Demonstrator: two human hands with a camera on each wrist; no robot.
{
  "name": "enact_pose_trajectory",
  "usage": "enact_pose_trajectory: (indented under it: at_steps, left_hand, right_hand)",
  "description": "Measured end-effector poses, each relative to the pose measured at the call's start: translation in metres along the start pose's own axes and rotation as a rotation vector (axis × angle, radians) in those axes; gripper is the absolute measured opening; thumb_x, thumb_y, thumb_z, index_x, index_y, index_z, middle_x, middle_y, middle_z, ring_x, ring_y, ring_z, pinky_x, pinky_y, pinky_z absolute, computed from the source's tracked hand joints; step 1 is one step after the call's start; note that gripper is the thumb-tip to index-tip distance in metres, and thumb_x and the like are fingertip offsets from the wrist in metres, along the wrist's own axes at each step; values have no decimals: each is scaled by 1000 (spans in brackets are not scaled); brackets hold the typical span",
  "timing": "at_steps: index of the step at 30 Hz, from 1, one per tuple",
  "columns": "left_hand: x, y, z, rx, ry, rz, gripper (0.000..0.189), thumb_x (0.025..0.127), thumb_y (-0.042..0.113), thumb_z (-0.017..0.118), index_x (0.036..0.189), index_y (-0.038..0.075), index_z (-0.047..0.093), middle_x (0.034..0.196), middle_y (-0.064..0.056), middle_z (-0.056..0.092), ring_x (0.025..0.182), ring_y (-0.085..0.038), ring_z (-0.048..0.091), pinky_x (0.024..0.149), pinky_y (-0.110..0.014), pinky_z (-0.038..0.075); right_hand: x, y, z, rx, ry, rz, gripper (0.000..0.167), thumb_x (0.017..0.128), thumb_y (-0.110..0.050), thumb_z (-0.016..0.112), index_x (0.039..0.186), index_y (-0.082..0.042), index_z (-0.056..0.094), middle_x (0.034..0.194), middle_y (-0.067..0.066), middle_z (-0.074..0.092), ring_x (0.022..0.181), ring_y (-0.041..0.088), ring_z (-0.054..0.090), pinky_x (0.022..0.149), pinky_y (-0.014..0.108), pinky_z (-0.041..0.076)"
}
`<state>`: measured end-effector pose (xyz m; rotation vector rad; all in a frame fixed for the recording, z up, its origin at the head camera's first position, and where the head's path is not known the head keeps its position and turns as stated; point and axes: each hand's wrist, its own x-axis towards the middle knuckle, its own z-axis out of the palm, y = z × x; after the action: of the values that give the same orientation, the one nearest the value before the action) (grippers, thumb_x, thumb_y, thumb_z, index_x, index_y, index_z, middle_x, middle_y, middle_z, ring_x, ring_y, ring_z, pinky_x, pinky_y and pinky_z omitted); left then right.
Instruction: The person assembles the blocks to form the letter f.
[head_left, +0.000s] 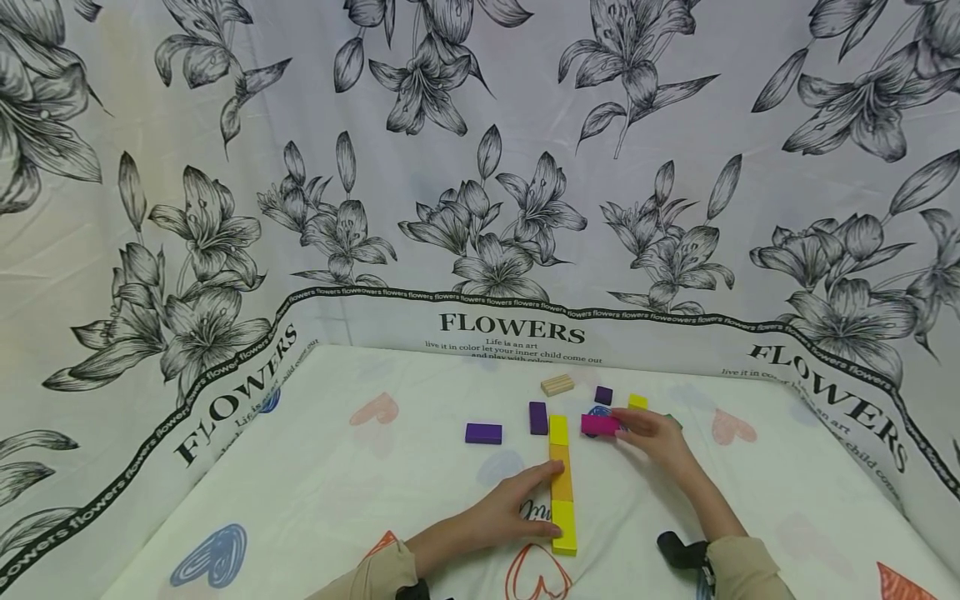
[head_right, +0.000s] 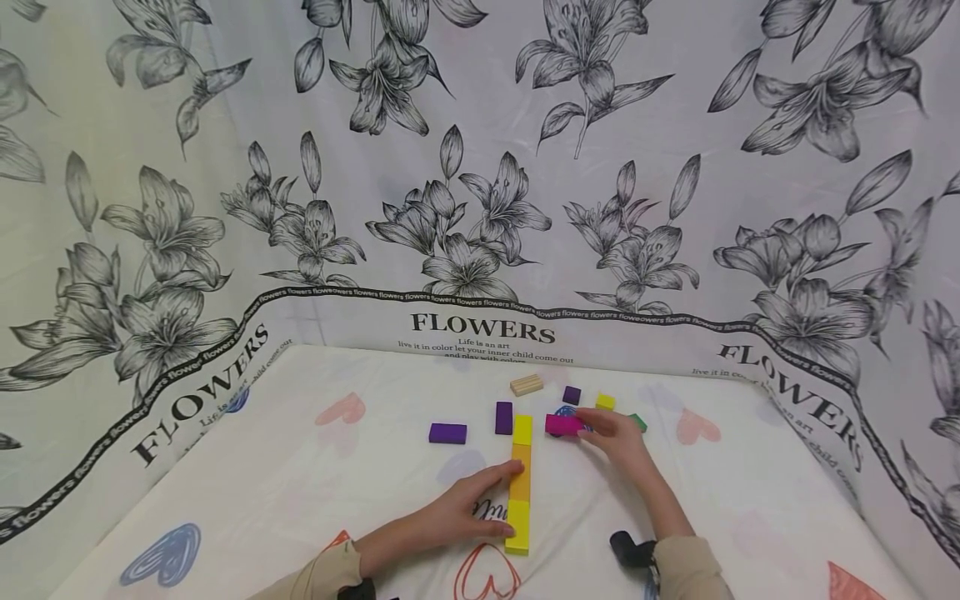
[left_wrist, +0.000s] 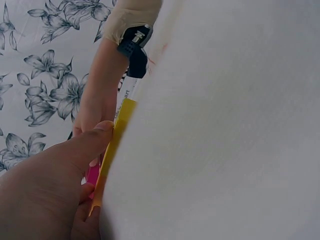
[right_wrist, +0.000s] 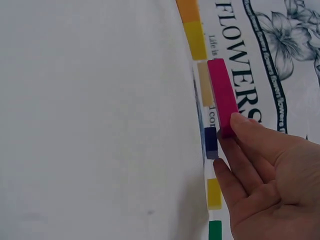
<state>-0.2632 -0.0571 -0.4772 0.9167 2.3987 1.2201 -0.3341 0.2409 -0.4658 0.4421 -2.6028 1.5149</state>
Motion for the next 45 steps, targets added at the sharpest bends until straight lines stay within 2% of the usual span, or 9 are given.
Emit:
enact_pose_trajectory:
  at_steps: [3,9,20,32,45]
  left_hand:
    - [0,1,0,3,3,-3,81,86,40,73,153,30,29,158,13,33,147,-11,31,122,-39,30]
    - [0,0,0,3,3,0,81,86,40,72,153,30,28,158,14,33,147,-11,31,121,-39,31]
    - [0,0,1,4,3,7,80,87,40,72,153,31,28,158,13,33,148,-11,31,121,-39,31]
    - [-1,2,1,0,0,-12,80,87,42,71,153,32,27,158,15,32,148,-10,29,122,-41,30]
    - [-1,1,1,-4,4,-8,80,87,40,72,153,32,28,158,14,32,148,-11,29,122,-40,29]
  right_hand:
    - [4,0,3,19,-9,1,42,90,-8,69,130,1,60,130,19,64,123,36,59,95,19,53]
    - [12,-2,8,0,-18,26,41,90,-9,68,130,0,60,130,18,64,123,35,60,96,24,54]
    - [19,1,12,23,-59,1,41,91,-8,67,130,2,59,131,21,63,124,37,59,100,32,53]
    - [24,0,16,-3,-76,40,40,91,-4,65,131,1,59,132,19,63,126,36,58,102,37,50]
    - [24,-3,19,-69,-117,43,39,94,-3,61,133,0,57,136,20,59,129,37,54,106,44,46]
